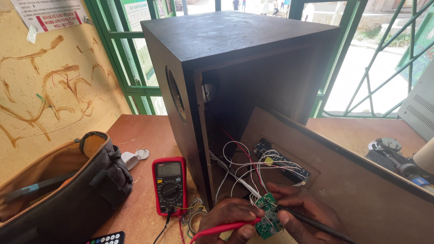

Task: Testing a circuit board inside a speaker housing using a digital multimeter to diagnose issues.

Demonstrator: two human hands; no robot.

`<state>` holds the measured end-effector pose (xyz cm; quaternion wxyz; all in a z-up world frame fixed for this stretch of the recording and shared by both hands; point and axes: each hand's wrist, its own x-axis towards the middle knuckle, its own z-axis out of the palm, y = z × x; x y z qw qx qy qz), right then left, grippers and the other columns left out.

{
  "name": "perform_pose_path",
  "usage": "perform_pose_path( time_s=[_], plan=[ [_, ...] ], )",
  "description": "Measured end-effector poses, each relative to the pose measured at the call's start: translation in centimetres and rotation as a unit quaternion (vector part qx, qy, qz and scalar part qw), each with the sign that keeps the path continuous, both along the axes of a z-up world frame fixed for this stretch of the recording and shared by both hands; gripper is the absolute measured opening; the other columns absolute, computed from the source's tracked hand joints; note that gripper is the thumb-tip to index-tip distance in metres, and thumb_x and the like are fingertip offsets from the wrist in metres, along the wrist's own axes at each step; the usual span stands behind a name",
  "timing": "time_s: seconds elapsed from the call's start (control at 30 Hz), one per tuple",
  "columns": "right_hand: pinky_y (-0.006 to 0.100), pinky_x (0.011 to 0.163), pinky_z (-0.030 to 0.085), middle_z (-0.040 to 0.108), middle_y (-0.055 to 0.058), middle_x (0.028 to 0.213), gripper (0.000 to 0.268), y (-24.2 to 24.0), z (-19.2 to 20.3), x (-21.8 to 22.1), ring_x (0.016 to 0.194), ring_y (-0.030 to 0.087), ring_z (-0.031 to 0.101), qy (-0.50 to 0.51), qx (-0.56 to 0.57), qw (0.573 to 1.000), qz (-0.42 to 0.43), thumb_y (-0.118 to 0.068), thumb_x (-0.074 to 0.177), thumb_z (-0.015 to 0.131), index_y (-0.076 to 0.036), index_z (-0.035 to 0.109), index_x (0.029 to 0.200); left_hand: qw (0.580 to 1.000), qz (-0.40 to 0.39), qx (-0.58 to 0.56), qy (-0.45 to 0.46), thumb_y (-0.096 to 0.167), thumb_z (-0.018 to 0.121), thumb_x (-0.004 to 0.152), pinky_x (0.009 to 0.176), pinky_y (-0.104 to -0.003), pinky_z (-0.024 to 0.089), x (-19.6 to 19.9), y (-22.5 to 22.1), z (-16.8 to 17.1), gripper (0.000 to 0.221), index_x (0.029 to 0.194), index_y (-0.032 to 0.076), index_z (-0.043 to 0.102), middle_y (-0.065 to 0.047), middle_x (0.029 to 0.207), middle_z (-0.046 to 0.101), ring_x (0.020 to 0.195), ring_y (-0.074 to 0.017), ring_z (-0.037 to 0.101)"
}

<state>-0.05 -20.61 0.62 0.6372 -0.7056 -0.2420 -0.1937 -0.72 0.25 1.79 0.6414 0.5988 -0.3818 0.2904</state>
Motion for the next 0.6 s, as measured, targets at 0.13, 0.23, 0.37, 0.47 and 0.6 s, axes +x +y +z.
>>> perform_pose_path(
  time_s=[0.13,0.23,0.37,0.47,0.6],
  plan=[
    [0.039,0.099,0.061,0.08,0.022,0.129,0.023,-0.1,-0.5,0.2,0.121,0.029,0.078,-0.01,-0.017,1.0,-0.003,-0.022,0.087,0.073,-0.002,0.077,0.097,0.99,-0.024,0.08,-0.111,0.019,0.055,0.109,0.091,-0.038,0.061,1.2,1.0,-1.1,0.023,0.115,0.001,0.068,-0.016,0.115,0.074,0.104,-0.0287,0.077],
    [0.038,0.098,0.063,0.082,0.021,0.124,0.023,0.4,-0.3,-0.1,0.116,0.028,0.081,-0.021,-0.021,0.999,-0.016,-0.022,0.087,0.073,-0.002,0.078,0.097,0.994,0.089,0.036,-0.048,0.025,0.073,0.096,0.083,-0.028,0.065,-0.2,0.3,-0.2,0.017,0.105,0.01,0.073,-0.013,0.102,0.081,0.092,-0.0199,0.081],
    [0.038,0.096,0.065,0.082,0.022,0.123,0.023,0.6,-0.8,-0.1,0.115,0.029,0.081,-0.016,0.002,1.0,-0.018,-0.019,0.085,0.074,0.0,0.076,0.097,0.987,0.129,0.08,-0.048,0.022,0.073,0.095,0.086,-0.028,0.062,-0.6,0.5,-0.1,0.015,0.104,0.01,0.075,-0.012,0.105,0.08,0.095,-0.0189,0.079],
    [0.039,0.097,0.065,0.083,0.022,0.123,0.023,0.4,-0.6,-0.2,0.116,0.029,0.081,-0.009,-0.002,1.0,-0.015,-0.019,0.085,0.074,0.0,0.077,0.096,0.986,0.123,0.099,-0.052,0.02,0.07,0.097,0.089,-0.028,0.06,-0.4,0.5,-0.3,0.015,0.104,0.008,0.075,-0.014,0.107,0.079,0.098,-0.0196,0.078],
    [0.039,0.095,0.066,0.084,0.022,0.123,0.025,0.6,-0.3,-0.5,0.116,0.03,0.082,0.021,0.005,1.0,-0.02,-0.022,0.084,0.074,0.0,0.079,0.095,0.987,0.121,0.102,-0.019,0.018,0.073,0.095,0.09,-0.029,0.063,-0.8,0.6,-0.3,0.013,0.104,0.008,0.076,-0.014,0.108,0.078,0.099,-0.0203,0.078]
  ],
)
